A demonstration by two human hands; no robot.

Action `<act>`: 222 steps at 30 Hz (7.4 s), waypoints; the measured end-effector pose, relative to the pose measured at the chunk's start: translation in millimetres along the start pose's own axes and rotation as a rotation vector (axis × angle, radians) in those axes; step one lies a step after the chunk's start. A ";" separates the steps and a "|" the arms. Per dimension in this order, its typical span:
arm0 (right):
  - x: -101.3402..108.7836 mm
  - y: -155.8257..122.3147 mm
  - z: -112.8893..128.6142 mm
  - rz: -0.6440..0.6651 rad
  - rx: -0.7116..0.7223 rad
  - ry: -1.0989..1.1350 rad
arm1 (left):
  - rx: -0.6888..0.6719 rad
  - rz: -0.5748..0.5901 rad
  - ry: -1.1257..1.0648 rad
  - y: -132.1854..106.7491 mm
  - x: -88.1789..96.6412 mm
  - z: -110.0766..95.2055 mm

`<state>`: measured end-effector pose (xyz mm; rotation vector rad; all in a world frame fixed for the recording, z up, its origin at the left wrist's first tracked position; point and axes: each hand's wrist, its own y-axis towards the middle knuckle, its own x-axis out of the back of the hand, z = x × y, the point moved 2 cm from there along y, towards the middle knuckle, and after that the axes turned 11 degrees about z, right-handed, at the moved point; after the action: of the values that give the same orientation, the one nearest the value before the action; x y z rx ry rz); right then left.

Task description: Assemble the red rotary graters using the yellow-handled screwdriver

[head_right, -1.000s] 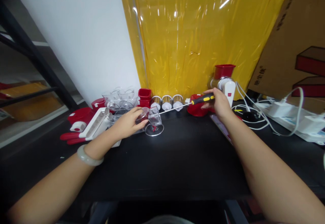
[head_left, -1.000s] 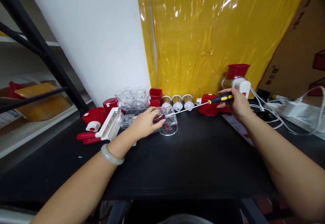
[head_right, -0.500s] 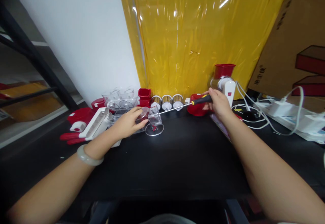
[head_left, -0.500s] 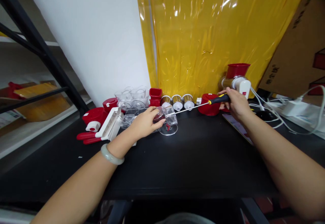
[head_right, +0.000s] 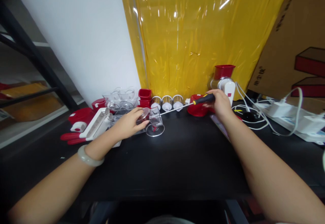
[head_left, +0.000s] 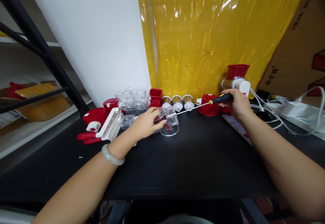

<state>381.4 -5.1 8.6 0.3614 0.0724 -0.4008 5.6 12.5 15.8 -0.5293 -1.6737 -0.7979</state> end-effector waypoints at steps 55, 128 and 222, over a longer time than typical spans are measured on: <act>-9.3 39.0 -46.2 0.019 0.087 -1.177 | -0.217 -0.523 0.051 -13.2 20.6 -7.6; -129.4 5.5 86.5 0.832 0.460 -0.276 | -0.782 -0.150 0.476 46.2 69.9 -79.0; -131.4 -53.1 135.5 0.407 0.456 -1.351 | -0.069 0.083 -0.991 22.8 -49.8 -57.0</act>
<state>239.4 -50.7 135.9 0.4766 -1.4092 -0.1859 71.7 -11.2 -20.4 -1.1581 -2.4946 -0.5472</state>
